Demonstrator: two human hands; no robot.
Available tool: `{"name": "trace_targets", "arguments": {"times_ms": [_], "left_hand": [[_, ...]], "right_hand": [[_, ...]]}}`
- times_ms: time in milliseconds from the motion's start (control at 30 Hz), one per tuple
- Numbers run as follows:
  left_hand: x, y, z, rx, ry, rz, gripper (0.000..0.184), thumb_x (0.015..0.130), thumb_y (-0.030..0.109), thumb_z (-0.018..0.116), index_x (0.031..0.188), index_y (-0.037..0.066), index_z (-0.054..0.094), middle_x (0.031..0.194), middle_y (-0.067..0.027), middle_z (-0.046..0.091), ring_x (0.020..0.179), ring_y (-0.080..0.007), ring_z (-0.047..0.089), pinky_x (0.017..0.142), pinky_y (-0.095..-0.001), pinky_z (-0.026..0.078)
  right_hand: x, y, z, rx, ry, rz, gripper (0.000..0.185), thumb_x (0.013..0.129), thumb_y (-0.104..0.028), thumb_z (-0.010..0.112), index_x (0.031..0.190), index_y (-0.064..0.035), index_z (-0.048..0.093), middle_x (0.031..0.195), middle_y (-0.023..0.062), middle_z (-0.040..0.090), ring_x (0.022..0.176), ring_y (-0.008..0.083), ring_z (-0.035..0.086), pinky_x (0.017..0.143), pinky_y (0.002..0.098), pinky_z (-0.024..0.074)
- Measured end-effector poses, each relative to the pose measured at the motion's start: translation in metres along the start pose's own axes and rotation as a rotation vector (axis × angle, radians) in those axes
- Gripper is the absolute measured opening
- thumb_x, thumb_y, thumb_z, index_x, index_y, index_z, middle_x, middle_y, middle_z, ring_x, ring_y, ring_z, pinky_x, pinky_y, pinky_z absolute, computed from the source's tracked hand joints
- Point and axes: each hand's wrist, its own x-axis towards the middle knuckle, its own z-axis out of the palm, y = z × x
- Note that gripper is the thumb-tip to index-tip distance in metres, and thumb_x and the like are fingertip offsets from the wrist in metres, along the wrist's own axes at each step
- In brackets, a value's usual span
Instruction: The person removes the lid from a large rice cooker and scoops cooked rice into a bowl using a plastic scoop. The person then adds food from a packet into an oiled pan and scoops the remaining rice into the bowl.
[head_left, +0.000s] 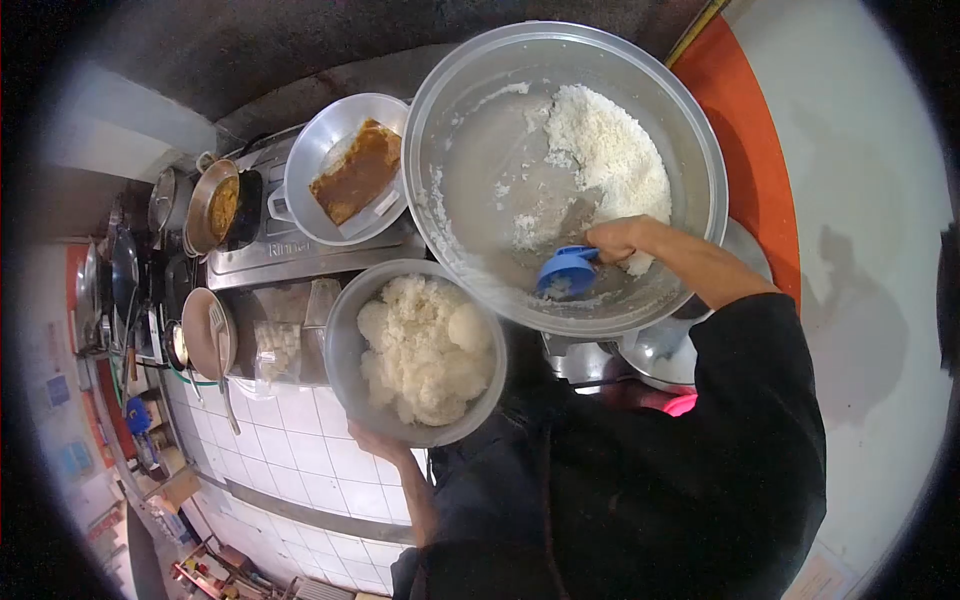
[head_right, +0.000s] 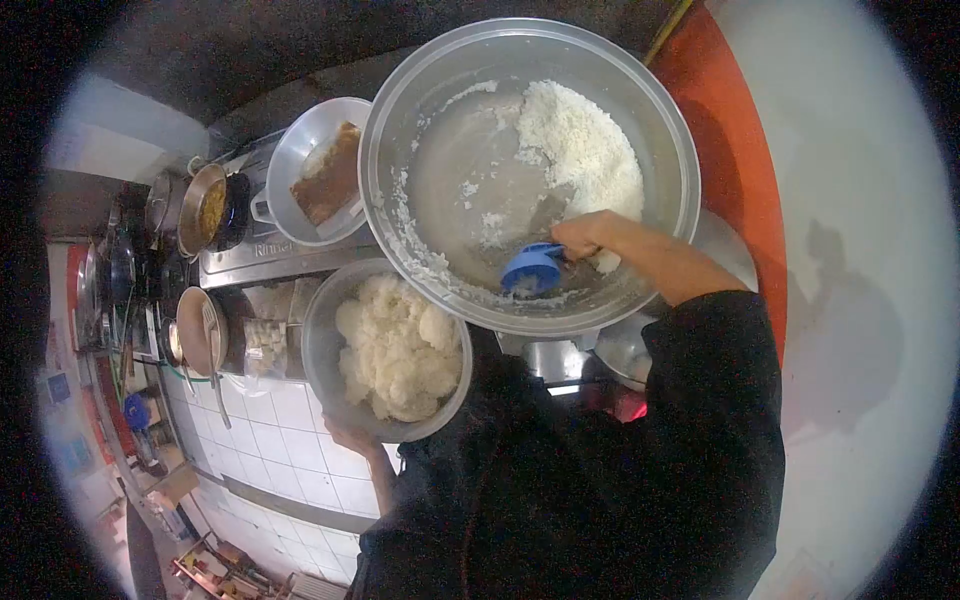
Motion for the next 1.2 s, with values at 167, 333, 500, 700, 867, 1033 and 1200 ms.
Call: {"name": "trace_targets", "arguments": {"times_ms": [167, 333, 500, 700, 867, 1033, 1200], "left_hand": [[-0.001, 0.003, 0.001, -0.059, -0.006, -0.041, 0.047, 0.097, 0.042, 0.041, 0.113, 0.0, 0.055, 0.102, -0.0165, 0.06, 0.096, -0.033, 0.059, 0.079, -0.0447, 0.048], [-0.004, -0.016, 0.001, 0.001, -0.072, -0.037, 0.041, 0.097, 0.03, 0.046, 0.126, 0.001, 0.05, 0.115, -0.023, 0.056, 0.108, -0.0404, 0.053, 0.089, -0.0485, 0.044], [-0.004, -0.001, -0.001, -0.188, -0.042, -0.087, 0.05, 0.101, 0.038, 0.035, 0.126, -0.002, 0.051, 0.114, -0.0236, 0.055, 0.108, -0.04, 0.053, 0.09, -0.0484, 0.042], [-0.002, -0.002, 0.001, -0.455, 0.03, -0.329, 0.048, 0.098, 0.037, 0.044, 0.121, -0.004, 0.054, 0.109, -0.0222, 0.057, 0.1, -0.0382, 0.056, 0.085, -0.0478, 0.046], [-0.003, 0.005, 0.0, -0.306, 0.028, -0.173, 0.058, 0.101, 0.044, 0.033, 0.126, -0.005, 0.053, 0.118, -0.0229, 0.055, 0.111, -0.0362, 0.052, 0.095, -0.0464, 0.04], [-0.002, 0.004, -0.001, -0.24, -0.021, -0.2, 0.054, 0.1, 0.04, 0.035, 0.127, -0.004, 0.053, 0.121, -0.0223, 0.054, 0.115, -0.0365, 0.051, 0.096, -0.0464, 0.04], [0.001, 0.012, -0.003, -0.279, -0.03, -0.252, 0.048, 0.101, 0.035, 0.037, 0.129, -0.002, 0.052, 0.123, -0.0219, 0.053, 0.116, -0.0372, 0.05, 0.096, -0.0468, 0.04]], "right_hand": [[-0.046, -0.023, -0.049, 0.665, -0.404, 0.008, 0.018, 0.078, -0.005, 0.061, 0.094, 0.003, 0.06, 0.067, 0.0095, 0.059, 0.051, 0.0211, 0.055, 0.045, 0.0373, 0.0437], [-0.091, -0.132, -0.073, 0.728, 0.535, -0.471, 0.027, 0.082, -0.011, 0.065, 0.104, -0.0025, 0.054, 0.072, 0.012, 0.06, 0.056, 0.0305, 0.058, 0.049, 0.0408, 0.0463], [-0.106, -0.261, -0.068, 0.528, 0.463, -0.002, 0.044, 0.087, -0.009, 0.057, 0.129, -0.0092, 0.045, 0.098, 0.0263, 0.064, 0.079, 0.0439, 0.066, 0.067, 0.0526, 0.0534], [-0.129, -0.243, -0.095, 0.508, 0.641, 0.103, 0.049, 0.089, -0.011, 0.054, 0.136, -0.007, 0.039, 0.089, 0.0265, 0.065, 0.082, 0.0437, 0.066, 0.071, 0.0532, 0.0525], [-0.118, -0.031, -0.114, -0.163, 0.741, 0.704, 0.037, 0.092, -0.014, 0.052, 0.126, -0.0011, 0.045, 0.084, 0.0285, 0.066, 0.082, 0.0439, 0.067, 0.072, 0.0514, 0.0537], [-0.081, 0.074, -0.078, -0.347, 0.495, 0.987, 0.033, 0.092, -0.012, 0.051, 0.122, -0.0006, 0.054, 0.105, 0.0215, 0.069, 0.098, 0.0343, 0.069, 0.08, 0.0441, 0.0564], [-0.083, 0.066, -0.098, -0.204, 0.281, 0.982, 0.03, 0.09, -0.012, 0.055, 0.117, -0.0031, 0.065, 0.12, 0.0168, 0.065, 0.107, 0.0331, 0.066, 0.088, 0.043, 0.0538]]}}
